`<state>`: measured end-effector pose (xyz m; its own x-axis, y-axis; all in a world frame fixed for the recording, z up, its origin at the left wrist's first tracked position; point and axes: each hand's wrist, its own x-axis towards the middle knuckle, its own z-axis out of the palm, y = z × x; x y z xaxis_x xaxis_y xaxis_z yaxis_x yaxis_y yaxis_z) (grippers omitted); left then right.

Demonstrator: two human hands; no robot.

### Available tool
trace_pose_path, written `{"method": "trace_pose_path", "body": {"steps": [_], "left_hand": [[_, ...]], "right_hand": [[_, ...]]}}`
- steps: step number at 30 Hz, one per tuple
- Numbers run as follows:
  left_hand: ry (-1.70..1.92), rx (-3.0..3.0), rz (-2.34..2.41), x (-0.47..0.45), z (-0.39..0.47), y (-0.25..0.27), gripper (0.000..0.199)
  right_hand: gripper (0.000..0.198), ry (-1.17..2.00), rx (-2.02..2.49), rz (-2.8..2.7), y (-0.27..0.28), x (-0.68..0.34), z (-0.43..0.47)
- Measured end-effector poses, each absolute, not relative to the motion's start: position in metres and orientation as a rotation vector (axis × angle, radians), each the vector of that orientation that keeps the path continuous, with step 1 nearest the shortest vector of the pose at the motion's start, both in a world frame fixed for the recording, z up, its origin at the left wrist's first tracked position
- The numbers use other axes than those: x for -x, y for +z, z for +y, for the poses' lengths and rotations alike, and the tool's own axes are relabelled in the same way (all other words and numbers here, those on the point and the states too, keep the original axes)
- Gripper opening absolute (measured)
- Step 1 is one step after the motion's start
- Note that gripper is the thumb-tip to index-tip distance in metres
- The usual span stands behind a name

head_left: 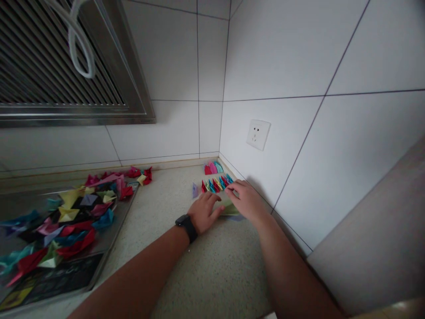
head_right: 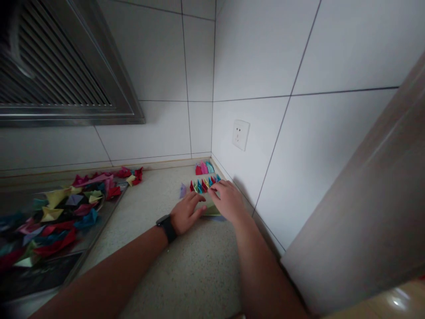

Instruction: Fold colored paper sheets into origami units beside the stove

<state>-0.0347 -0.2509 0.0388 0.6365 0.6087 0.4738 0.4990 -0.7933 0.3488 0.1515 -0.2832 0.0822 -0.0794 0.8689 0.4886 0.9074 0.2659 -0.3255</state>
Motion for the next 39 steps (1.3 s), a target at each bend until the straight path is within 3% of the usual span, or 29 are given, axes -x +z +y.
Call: {"method": "trace_pose_path", "body": {"steps": [10,17,28,33,39], "left_hand": [[0.618,-3.096,0.937,0.045,-0.279,0.069,0.021],[0.426,-3.089,1.076,0.13,-0.293,0.069,0.016],[0.503,-2.834,1.409,0.193,-0.27,0.053,0.021],[0.462,-2.866,1.423,0.193,-0.276,0.055,0.015],[0.47,-2.82,1.462,0.196,-0.274,0.051,0.021]], "right_hand": [[0.031,-0.118,1.396,-1.969,0.077,-0.136,-0.284],[0.023,0.017,1.197,-2.12,0.067,-0.094,-0.285],[0.017,0.277,1.086,-2.577,0.073,-0.011,-0.299],[0.018,0.294,1.215,-2.551,0.058,0.005,-0.287],[0.016,0.336,1.191,-2.52,0.045,0.003,-0.287]]}}
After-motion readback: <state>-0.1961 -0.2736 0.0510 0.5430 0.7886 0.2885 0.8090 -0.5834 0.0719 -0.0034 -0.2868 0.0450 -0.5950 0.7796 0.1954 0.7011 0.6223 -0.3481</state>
